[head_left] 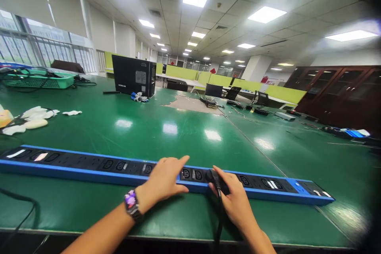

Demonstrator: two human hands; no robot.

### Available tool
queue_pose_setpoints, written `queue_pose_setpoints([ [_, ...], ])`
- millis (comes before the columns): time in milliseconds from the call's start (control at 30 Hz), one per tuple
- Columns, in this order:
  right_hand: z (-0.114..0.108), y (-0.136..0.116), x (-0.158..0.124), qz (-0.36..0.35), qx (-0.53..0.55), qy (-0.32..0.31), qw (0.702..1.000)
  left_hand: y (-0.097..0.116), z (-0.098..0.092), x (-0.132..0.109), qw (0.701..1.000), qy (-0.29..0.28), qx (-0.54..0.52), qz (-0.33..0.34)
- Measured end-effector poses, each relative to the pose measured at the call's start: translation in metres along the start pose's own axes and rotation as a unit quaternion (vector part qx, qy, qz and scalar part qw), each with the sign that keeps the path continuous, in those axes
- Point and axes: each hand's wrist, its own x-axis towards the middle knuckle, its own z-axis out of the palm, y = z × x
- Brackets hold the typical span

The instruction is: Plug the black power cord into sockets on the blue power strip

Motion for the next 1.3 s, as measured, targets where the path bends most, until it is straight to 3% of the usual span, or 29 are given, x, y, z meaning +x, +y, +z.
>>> queue_pose_setpoints([
  [167,0.012,-0.008,0.001,0.033,0.020,0.058,0.998,-0.058,-0.025,-0.039,0.997,0.017,0.045,-0.065],
  [300,0.004,-0.020,0.008,0.124,0.114,0.185,0.968,-0.065,-0.025,-0.046,0.997,0.023,0.037,-0.064],
  [367,-0.002,-0.033,0.016,0.167,0.162,0.214,0.949,-0.062,-0.024,-0.045,0.997,0.027,0.033,-0.067],
  [467,0.004,-0.063,0.027,0.134,0.148,0.135,0.970,-0.058,-0.025,-0.044,0.996,0.032,0.035,-0.070],
  [567,0.029,-0.093,0.031,0.053,0.102,0.045,0.992,-0.058,-0.025,-0.046,0.996,0.030,0.038,-0.072],
  [667,0.053,-0.110,0.030,0.019,0.025,0.014,0.999,-0.057,-0.026,-0.048,0.996,0.039,0.038,-0.068],
  [767,0.061,-0.117,0.028,-0.003,-0.070,0.006,0.998,-0.055,-0.026,-0.047,0.996,0.040,0.035,-0.067],
  [1033,0.056,-0.108,0.016,-0.094,-0.126,-0.003,0.988,-0.056,-0.028,-0.048,0.998,0.041,0.009,-0.054],
  [1133,0.050,-0.089,-0.003,-0.108,-0.149,0.022,0.983,-0.054,-0.027,-0.051,0.998,0.055,-0.016,-0.032],
  [1300,0.032,-0.058,-0.052,-0.075,-0.150,0.102,0.981,-0.039,-0.016,-0.044,0.995,0.079,-0.064,0.014],
])
